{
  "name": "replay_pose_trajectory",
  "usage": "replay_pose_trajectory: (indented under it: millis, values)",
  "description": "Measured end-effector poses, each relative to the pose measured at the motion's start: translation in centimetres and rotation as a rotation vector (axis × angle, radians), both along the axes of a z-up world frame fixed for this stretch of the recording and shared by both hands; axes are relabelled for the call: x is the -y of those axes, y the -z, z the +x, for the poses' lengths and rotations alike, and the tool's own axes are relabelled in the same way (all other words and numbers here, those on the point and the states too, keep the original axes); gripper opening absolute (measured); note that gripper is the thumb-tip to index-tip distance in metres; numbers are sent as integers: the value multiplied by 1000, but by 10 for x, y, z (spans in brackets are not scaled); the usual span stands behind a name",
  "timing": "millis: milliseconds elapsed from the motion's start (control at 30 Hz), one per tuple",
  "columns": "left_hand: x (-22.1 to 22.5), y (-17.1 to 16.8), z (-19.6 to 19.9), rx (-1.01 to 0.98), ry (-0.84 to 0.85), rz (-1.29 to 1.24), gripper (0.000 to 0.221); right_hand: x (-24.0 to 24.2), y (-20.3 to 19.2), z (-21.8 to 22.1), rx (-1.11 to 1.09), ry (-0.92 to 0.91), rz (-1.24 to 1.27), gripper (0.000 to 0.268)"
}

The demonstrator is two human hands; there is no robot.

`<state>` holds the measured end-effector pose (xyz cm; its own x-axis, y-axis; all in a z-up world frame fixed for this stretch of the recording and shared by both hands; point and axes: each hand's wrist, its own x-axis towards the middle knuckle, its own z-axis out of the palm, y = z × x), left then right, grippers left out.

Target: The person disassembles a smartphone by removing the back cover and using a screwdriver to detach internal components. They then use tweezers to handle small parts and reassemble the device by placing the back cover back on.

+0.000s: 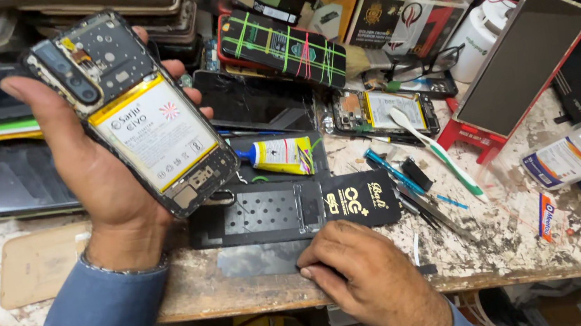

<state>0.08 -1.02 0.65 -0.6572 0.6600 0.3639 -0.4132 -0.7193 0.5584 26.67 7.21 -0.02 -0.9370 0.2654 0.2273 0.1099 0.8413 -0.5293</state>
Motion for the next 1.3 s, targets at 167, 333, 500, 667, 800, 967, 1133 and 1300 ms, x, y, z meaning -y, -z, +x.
replay_pose_trajectory:
  millis: [167, 333, 500, 667, 800, 967, 1133, 1300]
  values:
    - [-2, -3, 3, 88, 58, 34, 93, -2, 6, 1, 36, 17, 9, 11]
    - [-5, -5, 4, 70, 85, 12, 96, -8, 9, -9, 28, -59, 150, 9]
    - [-4, -3, 8, 97, 182, 32, 98, -12, -11, -29, -66, 26, 189, 15]
    - [-6, -5, 12, 87, 203, -22, 100, -16, -18, -53, -82, 2, 269, 16]
    - [-7, -2, 13, 83, 242, -13, 100, -18, -14, -52, -177, -16, 257, 11]
    - [-7, -6, 18, 75, 265, -37, 101, -21, -10, -46, -198, 207, -83, 17]
    - [-10, -5, 24, 71, 288, -118, 97, -32, 2, -54, -154, 94, -838, 32]
    - [-14, 3, 28, 30, 383, -221, 100, -28, 3, -72, -98, -50, -1251, 35]
